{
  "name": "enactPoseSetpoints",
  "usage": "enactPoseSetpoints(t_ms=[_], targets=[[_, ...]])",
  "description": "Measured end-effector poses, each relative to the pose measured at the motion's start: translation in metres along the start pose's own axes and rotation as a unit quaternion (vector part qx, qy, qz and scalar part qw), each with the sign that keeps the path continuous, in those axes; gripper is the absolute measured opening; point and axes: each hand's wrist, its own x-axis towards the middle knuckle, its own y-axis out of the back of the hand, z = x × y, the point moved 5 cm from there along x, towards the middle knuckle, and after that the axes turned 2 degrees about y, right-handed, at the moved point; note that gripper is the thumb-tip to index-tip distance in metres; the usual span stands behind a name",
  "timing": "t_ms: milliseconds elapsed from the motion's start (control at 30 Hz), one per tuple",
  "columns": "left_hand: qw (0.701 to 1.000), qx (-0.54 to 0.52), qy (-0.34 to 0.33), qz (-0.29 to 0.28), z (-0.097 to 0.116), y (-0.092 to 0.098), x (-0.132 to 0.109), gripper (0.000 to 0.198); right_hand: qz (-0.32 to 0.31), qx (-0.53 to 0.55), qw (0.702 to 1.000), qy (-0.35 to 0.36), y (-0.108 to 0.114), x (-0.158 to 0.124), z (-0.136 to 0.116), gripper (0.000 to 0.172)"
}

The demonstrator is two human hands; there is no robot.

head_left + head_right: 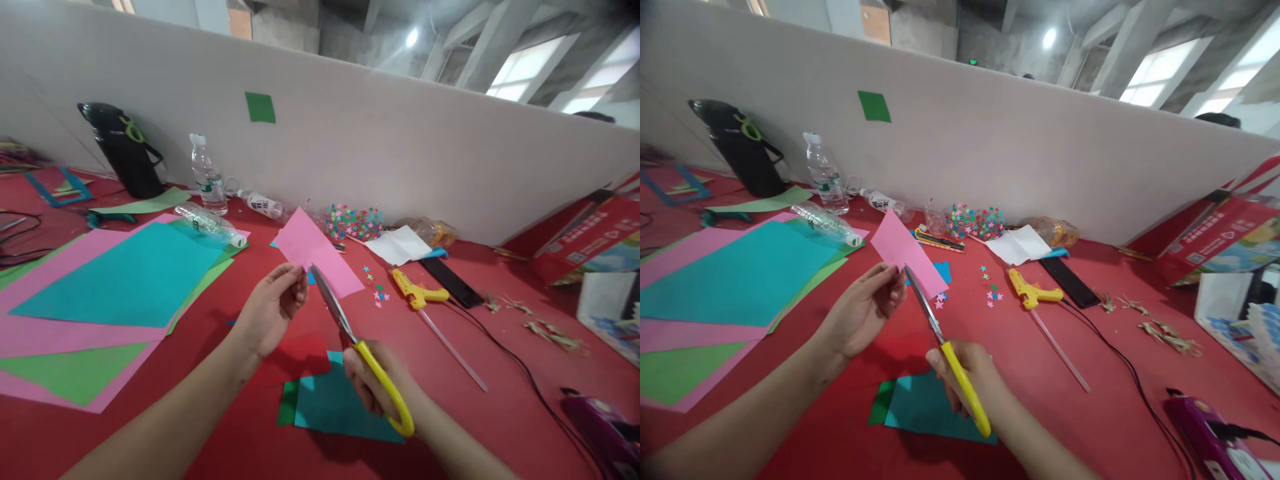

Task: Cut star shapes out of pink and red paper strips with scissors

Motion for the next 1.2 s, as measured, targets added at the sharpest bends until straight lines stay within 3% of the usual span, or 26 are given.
enactPoseSetpoints(t_ms=[133,267,367,467,1200], targets=[[0.990,0.097,-0.098,0.019,0.011,0.001,-0.002,0.012,-0.027,-0.007,1.000,-0.004,0.000,0.001,0.003,0.049],[0.936,0.290,-0.199,0.017,0.024,-0.001,-0.006,0.018,-0.034,-0.026,0.999,0.001,0.006,0.000,0.006,0.043],[0.901,0.371,-0.227,0.015,0.029,-0.004,-0.009,0.019,-0.049,-0.037,0.998,0.008,0.008,-0.002,0.004,0.041],[0.888,0.392,-0.241,0.008,0.032,-0.005,-0.010,0.021,-0.053,-0.048,0.997,-0.002,0.009,-0.003,0.001,0.043],[0.908,0.366,-0.203,-0.021,0.034,0.000,-0.002,0.018,-0.056,-0.063,0.995,-0.058,0.009,-0.007,-0.007,0.044]])
